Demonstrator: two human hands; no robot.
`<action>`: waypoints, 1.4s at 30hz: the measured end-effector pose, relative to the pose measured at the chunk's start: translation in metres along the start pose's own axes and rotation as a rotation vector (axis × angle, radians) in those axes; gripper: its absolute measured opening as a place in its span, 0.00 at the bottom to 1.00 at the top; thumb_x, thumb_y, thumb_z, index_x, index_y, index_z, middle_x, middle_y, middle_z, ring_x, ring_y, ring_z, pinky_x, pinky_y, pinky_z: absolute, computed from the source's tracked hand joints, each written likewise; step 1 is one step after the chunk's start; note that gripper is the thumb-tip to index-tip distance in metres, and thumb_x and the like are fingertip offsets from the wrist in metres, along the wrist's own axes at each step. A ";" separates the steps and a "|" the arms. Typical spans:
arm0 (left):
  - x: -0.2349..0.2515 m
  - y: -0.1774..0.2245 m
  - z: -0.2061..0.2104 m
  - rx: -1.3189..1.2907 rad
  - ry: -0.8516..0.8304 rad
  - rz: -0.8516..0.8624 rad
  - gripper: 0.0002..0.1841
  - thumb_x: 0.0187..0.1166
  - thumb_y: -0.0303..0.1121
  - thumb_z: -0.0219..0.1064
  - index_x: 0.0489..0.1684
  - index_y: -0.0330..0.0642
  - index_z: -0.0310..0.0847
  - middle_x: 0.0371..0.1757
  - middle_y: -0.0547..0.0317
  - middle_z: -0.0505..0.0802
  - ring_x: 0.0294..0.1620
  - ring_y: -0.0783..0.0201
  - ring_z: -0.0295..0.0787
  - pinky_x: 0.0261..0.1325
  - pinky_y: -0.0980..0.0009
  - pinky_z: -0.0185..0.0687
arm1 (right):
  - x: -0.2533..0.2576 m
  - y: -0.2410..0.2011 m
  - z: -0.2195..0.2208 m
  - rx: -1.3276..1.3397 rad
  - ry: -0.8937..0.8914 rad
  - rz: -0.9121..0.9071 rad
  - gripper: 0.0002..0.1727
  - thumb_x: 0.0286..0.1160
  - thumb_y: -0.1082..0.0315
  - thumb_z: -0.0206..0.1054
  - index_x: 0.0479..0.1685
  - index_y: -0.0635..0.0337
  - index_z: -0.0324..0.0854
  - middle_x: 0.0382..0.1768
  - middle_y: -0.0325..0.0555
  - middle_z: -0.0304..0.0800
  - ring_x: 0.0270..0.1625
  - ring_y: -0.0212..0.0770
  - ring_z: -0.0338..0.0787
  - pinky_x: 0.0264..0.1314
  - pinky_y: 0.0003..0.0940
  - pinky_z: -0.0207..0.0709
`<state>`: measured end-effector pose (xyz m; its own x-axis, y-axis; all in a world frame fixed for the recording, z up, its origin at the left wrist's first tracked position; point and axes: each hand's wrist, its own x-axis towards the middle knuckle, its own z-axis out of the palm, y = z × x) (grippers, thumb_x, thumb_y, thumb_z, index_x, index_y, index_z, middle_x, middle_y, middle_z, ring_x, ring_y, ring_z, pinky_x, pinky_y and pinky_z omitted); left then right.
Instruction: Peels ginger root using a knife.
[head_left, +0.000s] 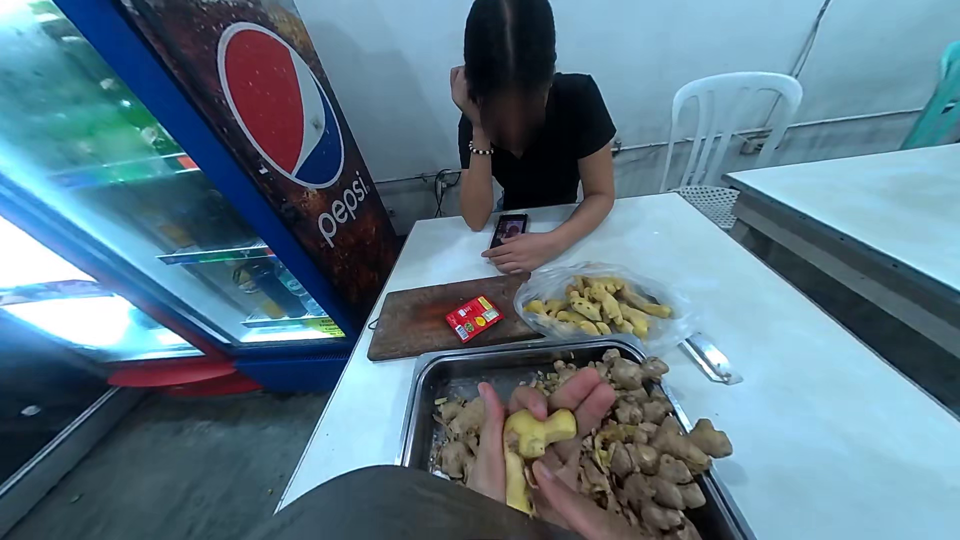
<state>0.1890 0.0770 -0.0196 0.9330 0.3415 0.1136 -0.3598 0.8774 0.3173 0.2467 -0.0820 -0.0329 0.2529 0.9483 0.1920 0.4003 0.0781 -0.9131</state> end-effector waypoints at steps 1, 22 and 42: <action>0.002 -0.001 -0.005 -0.003 -0.047 0.007 0.33 0.87 0.60 0.47 0.39 0.42 0.91 0.63 0.40 0.92 0.73 0.49 0.85 0.80 0.61 0.74 | -0.002 0.024 0.012 -0.046 0.069 -0.025 0.44 0.81 0.34 0.59 0.92 0.49 0.61 0.76 0.49 0.82 0.63 0.39 0.91 0.61 0.45 0.86; -0.006 -0.010 -0.001 0.013 -0.112 0.109 0.35 0.92 0.54 0.40 0.34 0.38 0.90 0.58 0.37 0.94 0.72 0.46 0.86 0.77 0.58 0.78 | 0.009 -0.013 -0.001 0.114 0.086 -0.075 0.37 0.86 0.42 0.57 0.84 0.62 0.69 0.74 0.57 0.82 0.66 0.43 0.89 0.65 0.47 0.84; -0.014 -0.009 -0.006 0.201 -0.072 0.131 0.29 0.93 0.52 0.44 0.44 0.37 0.86 0.55 0.37 0.93 0.67 0.46 0.89 0.74 0.56 0.81 | 0.013 -0.003 0.010 0.032 0.210 -0.173 0.34 0.86 0.49 0.62 0.80 0.66 0.71 0.69 0.64 0.84 0.65 0.48 0.90 0.64 0.50 0.84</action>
<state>0.1792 0.0664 -0.0293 0.8791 0.4169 0.2311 -0.4759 0.7399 0.4755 0.2398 -0.0670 -0.0318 0.3621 0.8356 0.4131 0.4262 0.2458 -0.8706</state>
